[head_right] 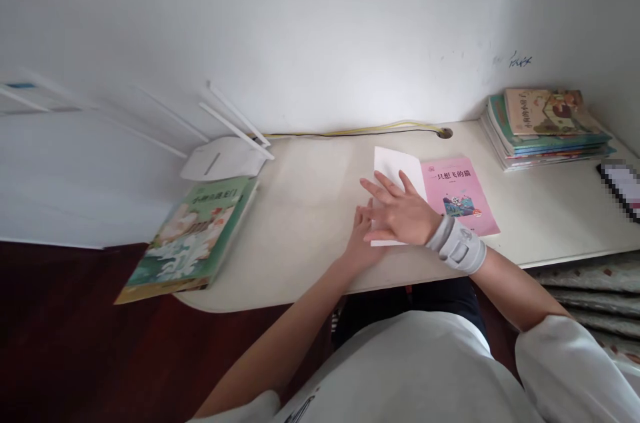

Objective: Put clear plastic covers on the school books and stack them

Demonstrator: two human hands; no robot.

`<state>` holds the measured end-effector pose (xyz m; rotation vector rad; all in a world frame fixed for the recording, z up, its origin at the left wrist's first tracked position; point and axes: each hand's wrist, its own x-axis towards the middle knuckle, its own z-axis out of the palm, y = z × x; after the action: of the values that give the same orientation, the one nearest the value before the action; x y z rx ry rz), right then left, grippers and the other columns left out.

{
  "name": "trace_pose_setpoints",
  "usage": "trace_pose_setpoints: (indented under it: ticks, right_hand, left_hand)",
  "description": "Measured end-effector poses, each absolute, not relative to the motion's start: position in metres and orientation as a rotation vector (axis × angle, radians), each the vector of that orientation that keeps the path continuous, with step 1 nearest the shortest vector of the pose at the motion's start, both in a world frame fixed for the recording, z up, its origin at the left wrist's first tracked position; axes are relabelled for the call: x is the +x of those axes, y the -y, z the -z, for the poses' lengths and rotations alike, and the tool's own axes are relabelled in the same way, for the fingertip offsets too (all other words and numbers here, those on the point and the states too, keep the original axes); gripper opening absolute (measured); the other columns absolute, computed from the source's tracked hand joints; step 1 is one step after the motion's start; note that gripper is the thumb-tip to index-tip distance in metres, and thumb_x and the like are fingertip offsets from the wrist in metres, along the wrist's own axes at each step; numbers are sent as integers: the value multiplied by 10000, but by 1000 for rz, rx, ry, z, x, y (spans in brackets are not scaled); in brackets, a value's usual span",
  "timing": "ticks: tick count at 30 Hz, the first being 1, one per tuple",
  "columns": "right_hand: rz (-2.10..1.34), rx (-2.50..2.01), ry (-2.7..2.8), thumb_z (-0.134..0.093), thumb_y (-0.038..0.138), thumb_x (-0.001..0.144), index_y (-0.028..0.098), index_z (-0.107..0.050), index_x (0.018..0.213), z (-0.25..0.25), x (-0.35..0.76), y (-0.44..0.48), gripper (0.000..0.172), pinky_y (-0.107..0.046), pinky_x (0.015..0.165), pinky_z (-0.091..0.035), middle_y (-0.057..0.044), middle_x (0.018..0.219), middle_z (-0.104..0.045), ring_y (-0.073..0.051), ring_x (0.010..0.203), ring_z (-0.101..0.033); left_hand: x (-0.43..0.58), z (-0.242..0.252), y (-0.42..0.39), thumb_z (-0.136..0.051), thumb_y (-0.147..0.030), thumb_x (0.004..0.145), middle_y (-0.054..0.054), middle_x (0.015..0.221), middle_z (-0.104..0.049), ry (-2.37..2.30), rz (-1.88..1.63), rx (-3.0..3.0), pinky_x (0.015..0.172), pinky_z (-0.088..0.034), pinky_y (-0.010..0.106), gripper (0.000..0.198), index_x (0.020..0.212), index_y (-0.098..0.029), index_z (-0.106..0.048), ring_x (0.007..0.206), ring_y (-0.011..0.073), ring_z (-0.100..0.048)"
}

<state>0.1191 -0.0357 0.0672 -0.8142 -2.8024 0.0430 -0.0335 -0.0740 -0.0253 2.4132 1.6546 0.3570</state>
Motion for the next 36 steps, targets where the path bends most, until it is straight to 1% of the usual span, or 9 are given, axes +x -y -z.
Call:
trace_pose_setpoints:
  ticks: [4, 7, 9, 12, 18, 23, 28, 32, 36]
  right_hand:
    - [-7, -967, 2796, -426, 494, 897, 230, -653, 1107, -63, 118, 32, 408, -629, 1064, -145, -119, 1492, -300, -348, 1391, -170]
    - [33, -1123, 2768, -455, 404, 903, 228, -606, 1179, -52, 128, 31, 360, -626, 1061, -163, -130, 1492, -295, -339, 1389, -187]
    - [54, -1193, 2729, -477, 363, 894, 207, -524, 1281, -42, 136, 31, 419, -600, 1080, -153, -151, 1498, -270, -321, 1390, -194]
    - [88, -1241, 2666, -494, 327, 880, 134, -402, 1374, -31, 144, 30, 539, -556, 1105, -143, -191, 1497, -240, -298, 1396, -185]
    - [150, -1346, 2625, -522, 255, 847, 71, -432, 1336, -28, 145, 30, 531, -581, 1092, -149, -223, 1474, -278, -326, 1381, -221]
    - [104, -1287, 2636, -497, 248, 851, 98, -423, 1347, -25, 136, 35, 524, -607, 1084, -130, -211, 1474, -286, -321, 1383, -218]
    - [31, -1303, 2655, -458, 282, 876, 81, -463, 1316, -17, 127, 40, 484, -591, 1077, -179, -219, 1463, -303, -330, 1375, -235]
    - [-31, -1283, 2673, -464, 285, 873, 116, -451, 1337, -12, 126, 42, 494, -561, 1084, -209, -195, 1463, -321, -314, 1377, -239]
    - [-94, -1247, 2723, -406, 243, 898, 111, -449, 1344, -12, 127, 41, 467, -509, 1089, -248, -185, 1452, -351, -294, 1367, -274]
  left_hand:
    - [-30, 18, 75, -512, -433, 822, 146, 1487, -305, -1678, -296, 2426, 1091, -116, 600, 681, 1423, -177, -317, 1387, 391, -152]
    - [-29, 13, 74, -489, -432, 836, 206, 1484, -275, -1725, -241, 2403, 1111, -137, 547, 707, 1416, -78, -297, 1389, 363, -175]
    - [-31, 13, 74, -449, -424, 857, 232, 1481, -264, -1723, -278, 2389, 1121, -156, 510, 706, 1416, -35, -264, 1394, 334, -181]
    - [-35, 17, 73, -351, -378, 900, 223, 1472, -291, -1683, -386, 2364, 1122, -190, 484, 623, 1416, -42, -252, 1391, 299, -210]
    - [-37, 19, 71, -238, -315, 931, 229, 1459, -315, -1641, -500, 2299, 1124, -197, 478, 554, 1392, -11, -280, 1388, 286, -219]
    - [-36, 16, 73, -237, -343, 938, 204, 1484, -276, -1626, -567, 2240, 1129, -181, 487, 566, 1421, -49, -237, 1406, 279, -151]
    - [-36, 15, 74, -247, -384, 938, 172, 1493, -276, -1605, -594, 2231, 1129, -150, 514, 568, 1434, -105, -233, 1413, 276, -112]
    - [-35, 13, 73, -290, -404, 924, 173, 1494, -274, -1612, -561, 2217, 1127, -141, 521, 592, 1430, -101, -248, 1410, 300, -116]
    - [-35, 13, 73, -294, -399, 925, 185, 1487, -285, -1596, -590, 2169, 1131, -142, 497, 593, 1425, -83, -249, 1396, 306, -185]
